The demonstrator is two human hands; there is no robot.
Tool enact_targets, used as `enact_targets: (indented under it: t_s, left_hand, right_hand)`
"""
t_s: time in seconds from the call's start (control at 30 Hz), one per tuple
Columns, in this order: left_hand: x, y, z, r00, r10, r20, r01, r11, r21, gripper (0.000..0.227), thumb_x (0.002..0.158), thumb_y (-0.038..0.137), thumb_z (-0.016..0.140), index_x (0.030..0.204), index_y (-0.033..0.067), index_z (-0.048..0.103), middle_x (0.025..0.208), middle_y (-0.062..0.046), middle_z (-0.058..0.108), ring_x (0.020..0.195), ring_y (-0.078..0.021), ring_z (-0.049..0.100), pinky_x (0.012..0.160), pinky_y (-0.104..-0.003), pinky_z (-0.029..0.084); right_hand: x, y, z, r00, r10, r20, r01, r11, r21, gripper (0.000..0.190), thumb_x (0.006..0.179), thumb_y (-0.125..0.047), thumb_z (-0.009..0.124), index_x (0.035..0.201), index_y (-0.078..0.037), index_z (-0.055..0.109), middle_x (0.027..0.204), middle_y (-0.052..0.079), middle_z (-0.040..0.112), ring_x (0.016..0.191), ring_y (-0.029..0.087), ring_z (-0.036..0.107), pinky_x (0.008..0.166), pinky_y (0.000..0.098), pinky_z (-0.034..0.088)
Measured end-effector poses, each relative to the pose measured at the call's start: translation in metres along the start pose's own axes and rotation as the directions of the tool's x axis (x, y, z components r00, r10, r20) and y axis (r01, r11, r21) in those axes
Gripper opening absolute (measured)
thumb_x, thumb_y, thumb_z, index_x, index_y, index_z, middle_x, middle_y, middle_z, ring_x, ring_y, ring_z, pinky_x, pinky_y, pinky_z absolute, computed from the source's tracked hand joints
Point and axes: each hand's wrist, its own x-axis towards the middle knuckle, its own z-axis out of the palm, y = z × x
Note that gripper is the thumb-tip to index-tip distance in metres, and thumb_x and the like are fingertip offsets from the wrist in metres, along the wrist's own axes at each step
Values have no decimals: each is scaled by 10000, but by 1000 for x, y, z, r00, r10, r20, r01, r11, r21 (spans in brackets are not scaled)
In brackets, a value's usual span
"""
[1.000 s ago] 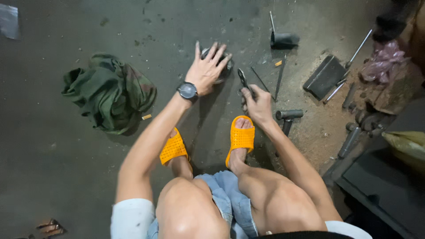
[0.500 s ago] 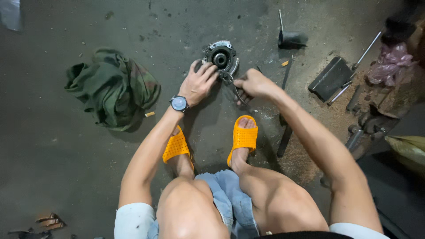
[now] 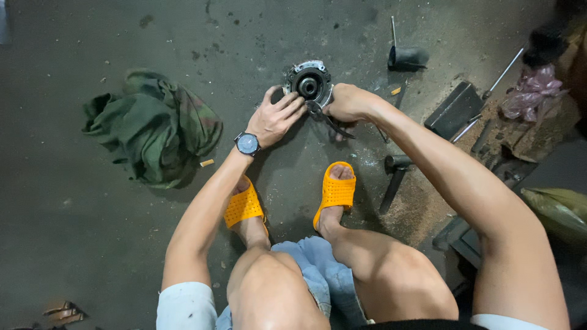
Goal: The person sits on the floor and cleans a circular mechanical part with a green cloth. They then use pliers to remove a small metal ring from the part and place it on the floor.
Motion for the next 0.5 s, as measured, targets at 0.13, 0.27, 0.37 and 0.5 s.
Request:
enact_targets:
  t_s: [0.13,0.27,0.37,0.5]
  left_hand:
    - [5,-4,-5,998,19,-55,-21,999,-29,256,1030,85,372,1042,56,626,1045,-134,579,1034,-281,586,881,-541,409]
    - [4,-6,-2,997,32,-70,-33,999,-11,299,1028,86,330,1045,61,627,1030,-128,576,1009,-279,587,861,-529,406]
    - [6,-7,-5,998,41,-56,-41,999,-10,272,1010,74,365,1039,61,635,1018,-119,580,997,-271,592,863,-526,411]
    - [6,-8,-1,995,45,-92,-49,998,-37,273,1013,77,364,1043,50,635,1018,-123,585,1004,-274,601,890,-516,430]
  right_hand:
    - [-13,-19,-9,998,41,39,-37,995,-91,446,906,-384,625,1010,46,687,876,288,675,884,437,685,662,557,568]
    - [12,-7,-3,999,4,43,1,994,-108,383,938,-218,534,963,140,668,839,333,660,866,461,678,674,545,557]
    - [30,4,6,999,-30,18,32,991,-130,363,920,-179,527,916,154,673,784,334,658,824,461,685,645,545,559]
    - [27,4,8,1000,-24,-6,24,997,-79,337,925,-132,505,931,173,647,756,319,658,765,436,693,601,517,567]
